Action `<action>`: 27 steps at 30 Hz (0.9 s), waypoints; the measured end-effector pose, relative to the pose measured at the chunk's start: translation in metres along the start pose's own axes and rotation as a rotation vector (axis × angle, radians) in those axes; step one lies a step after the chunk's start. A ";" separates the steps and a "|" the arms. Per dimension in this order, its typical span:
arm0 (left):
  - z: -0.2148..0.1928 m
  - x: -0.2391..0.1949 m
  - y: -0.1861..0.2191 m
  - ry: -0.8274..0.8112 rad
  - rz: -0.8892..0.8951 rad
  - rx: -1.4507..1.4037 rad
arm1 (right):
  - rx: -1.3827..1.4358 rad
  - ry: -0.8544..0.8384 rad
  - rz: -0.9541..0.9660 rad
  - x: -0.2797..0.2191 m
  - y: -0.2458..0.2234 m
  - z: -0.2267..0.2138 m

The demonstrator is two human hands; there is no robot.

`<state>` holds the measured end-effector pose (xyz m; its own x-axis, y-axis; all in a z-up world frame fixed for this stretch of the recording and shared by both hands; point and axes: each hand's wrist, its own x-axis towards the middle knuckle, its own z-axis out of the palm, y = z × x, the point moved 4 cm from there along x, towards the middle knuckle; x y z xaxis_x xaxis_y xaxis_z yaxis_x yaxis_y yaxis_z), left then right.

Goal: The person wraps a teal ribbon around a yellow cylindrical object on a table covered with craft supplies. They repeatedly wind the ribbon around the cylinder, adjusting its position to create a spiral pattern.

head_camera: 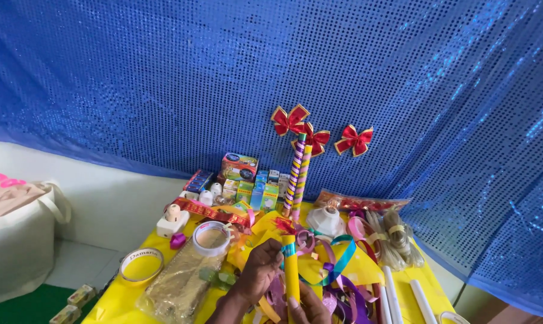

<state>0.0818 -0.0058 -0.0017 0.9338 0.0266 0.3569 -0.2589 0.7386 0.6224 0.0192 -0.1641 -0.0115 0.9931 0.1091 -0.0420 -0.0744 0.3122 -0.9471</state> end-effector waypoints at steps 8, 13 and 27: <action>0.015 -0.005 0.011 0.014 -0.036 0.056 | 0.118 -0.208 0.089 -0.007 -0.013 0.002; 0.023 -0.008 0.018 -0.021 -0.025 0.080 | 0.365 -0.098 0.136 -0.021 -0.014 0.009; 0.029 -0.015 0.025 -0.024 -0.061 0.201 | 0.330 -0.256 0.131 -0.007 0.008 -0.003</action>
<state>0.0540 -0.0068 0.0287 0.9438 -0.0321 0.3289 -0.2480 0.5888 0.7693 0.0115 -0.1656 -0.0199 0.9220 0.3855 -0.0359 -0.2647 0.5600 -0.7850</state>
